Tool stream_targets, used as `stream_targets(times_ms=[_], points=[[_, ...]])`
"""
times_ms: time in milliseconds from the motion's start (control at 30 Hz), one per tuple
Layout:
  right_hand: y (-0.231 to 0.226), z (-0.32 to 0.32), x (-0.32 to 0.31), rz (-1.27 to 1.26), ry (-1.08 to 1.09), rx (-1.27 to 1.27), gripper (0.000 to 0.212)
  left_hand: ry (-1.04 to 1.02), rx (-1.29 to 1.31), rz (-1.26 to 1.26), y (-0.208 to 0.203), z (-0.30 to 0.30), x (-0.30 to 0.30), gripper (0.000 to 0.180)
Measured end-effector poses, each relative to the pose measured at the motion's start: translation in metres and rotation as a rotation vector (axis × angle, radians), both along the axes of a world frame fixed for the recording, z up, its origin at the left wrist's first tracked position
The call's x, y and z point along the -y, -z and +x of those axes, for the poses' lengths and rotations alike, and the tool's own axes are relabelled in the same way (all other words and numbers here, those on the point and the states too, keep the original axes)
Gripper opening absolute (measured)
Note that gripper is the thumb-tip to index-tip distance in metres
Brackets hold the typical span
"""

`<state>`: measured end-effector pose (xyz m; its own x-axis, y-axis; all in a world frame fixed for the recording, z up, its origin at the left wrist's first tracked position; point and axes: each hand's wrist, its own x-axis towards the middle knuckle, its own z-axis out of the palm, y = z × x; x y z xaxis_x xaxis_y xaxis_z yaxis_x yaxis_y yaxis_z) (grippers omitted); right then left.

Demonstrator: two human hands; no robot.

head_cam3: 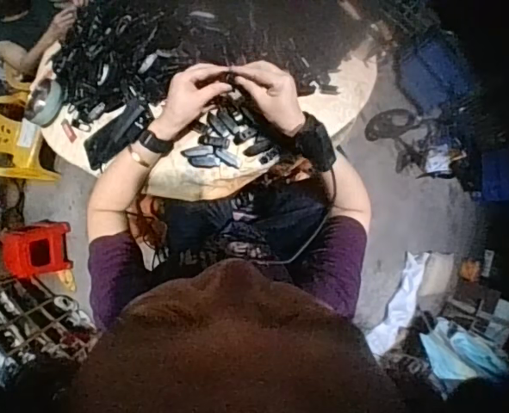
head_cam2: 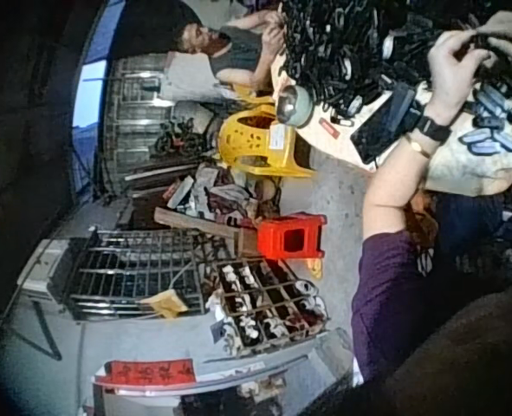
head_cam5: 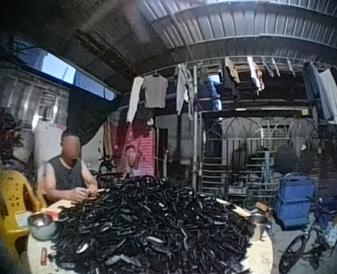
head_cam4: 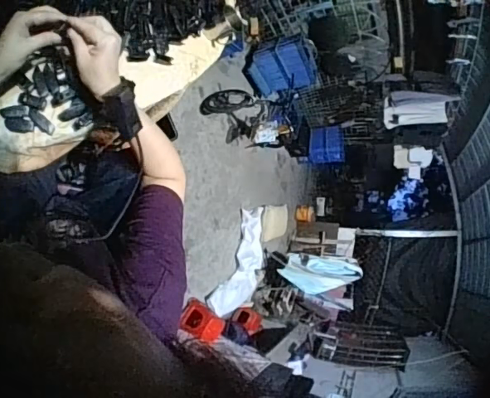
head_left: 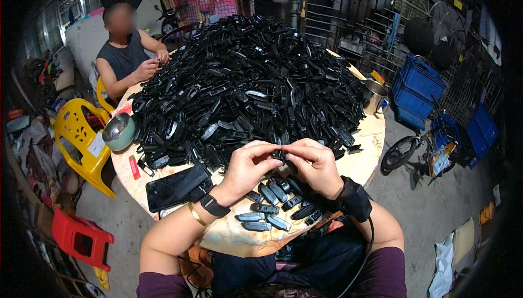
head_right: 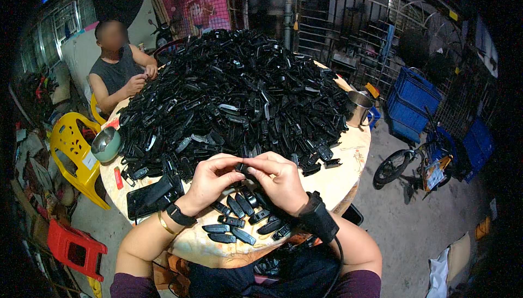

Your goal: Assembling or sorting small black plastic components at a round table.

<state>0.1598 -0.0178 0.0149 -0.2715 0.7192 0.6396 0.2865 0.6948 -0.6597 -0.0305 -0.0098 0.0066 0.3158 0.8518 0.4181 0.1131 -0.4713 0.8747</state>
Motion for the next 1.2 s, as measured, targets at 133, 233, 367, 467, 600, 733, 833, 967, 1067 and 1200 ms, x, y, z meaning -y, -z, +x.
stream_targets(times_ms=[133,233,367,467,600,733,833,967,1067,1200], points=[[-0.002,-0.006,0.005,0.143,0.112,0.002,0.016,-0.005,-0.065,-0.019,-0.005,0.001,0.004,0.028],[-0.001,-0.008,0.006,0.275,0.151,0.073,0.019,0.003,-0.017,-0.073,0.0,0.001,0.003,0.027],[-0.005,-0.01,0.01,0.39,0.184,0.175,0.024,0.0,0.066,-0.152,0.003,0.0,0.004,0.027],[-0.003,-0.007,0.008,0.428,0.208,0.195,0.025,-0.001,0.058,-0.159,0.003,0.004,0.005,0.027],[-0.005,-0.009,0.009,0.423,0.204,0.234,0.027,0.015,0.073,-0.212,0.004,0.001,0.005,0.029],[-0.007,-0.009,0.01,0.459,0.201,0.279,0.028,0.044,0.202,-0.319,0.008,0.006,0.007,0.032],[0.0,-0.008,0.008,0.469,0.148,0.285,0.028,0.09,0.199,-0.367,0.005,0.005,0.01,0.034],[-0.002,-0.004,0.001,0.205,0.125,0.14,0.034,0.207,0.39,-0.459,-0.004,-0.001,0.007,0.031],[-0.005,-0.001,0.006,-0.261,-0.021,0.14,0.035,0.252,0.362,-0.397,-0.003,-0.007,0.002,0.029],[-0.001,-0.004,0.008,0.044,0.026,0.231,0.032,0.249,0.258,-0.342,-0.009,-0.008,0.004,0.028]])
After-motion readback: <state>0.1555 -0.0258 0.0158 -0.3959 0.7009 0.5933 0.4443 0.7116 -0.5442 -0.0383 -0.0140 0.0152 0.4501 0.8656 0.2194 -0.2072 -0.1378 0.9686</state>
